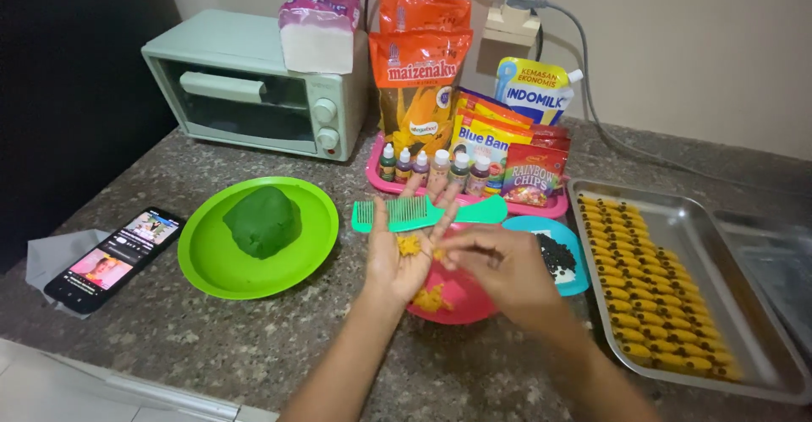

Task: Shaping yellow dough into patterned pastries using a plastic comb

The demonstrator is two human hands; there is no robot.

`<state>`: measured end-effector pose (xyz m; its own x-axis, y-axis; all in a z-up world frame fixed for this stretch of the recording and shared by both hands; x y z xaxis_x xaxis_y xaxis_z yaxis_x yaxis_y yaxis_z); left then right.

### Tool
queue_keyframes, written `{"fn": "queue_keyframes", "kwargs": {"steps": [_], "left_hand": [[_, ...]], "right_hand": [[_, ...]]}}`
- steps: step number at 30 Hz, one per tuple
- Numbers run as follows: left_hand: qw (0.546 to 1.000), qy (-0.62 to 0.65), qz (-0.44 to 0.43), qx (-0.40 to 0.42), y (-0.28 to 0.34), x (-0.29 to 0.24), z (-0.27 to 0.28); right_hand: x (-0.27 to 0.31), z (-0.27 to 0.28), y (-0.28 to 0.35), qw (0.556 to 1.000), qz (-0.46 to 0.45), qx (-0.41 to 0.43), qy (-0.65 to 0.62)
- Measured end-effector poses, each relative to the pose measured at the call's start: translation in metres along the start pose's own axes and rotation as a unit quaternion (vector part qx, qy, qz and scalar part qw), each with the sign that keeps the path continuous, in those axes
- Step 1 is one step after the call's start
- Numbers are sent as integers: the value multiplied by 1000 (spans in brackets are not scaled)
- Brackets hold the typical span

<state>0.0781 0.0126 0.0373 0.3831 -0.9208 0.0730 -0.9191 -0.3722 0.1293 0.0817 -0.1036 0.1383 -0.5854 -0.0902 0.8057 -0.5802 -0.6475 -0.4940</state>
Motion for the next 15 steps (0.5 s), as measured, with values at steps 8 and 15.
{"fn": "queue_keyframes", "kwargs": {"steps": [8, 15], "left_hand": [[998, -53, -31, -34, -15, 2, 9], [991, -122, -45, 2, -4, 5, -3]], "right_hand": [[-9, -28, -3, 977, 192, -46, 77], [15, -46, 19, 950, 277, 43, 138]]}}
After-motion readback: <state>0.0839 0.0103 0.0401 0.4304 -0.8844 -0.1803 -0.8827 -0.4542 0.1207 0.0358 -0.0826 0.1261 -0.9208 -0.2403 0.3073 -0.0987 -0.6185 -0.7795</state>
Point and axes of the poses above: each hand's wrist, its own y-axis away from the middle knuckle, its own z-axis out of the back of the hand, x = y × z, the point moved 10 cm from there along -y, towards the middle knuckle, and after that the axes turned 8 degrees about -x, right-handed, at the moved point
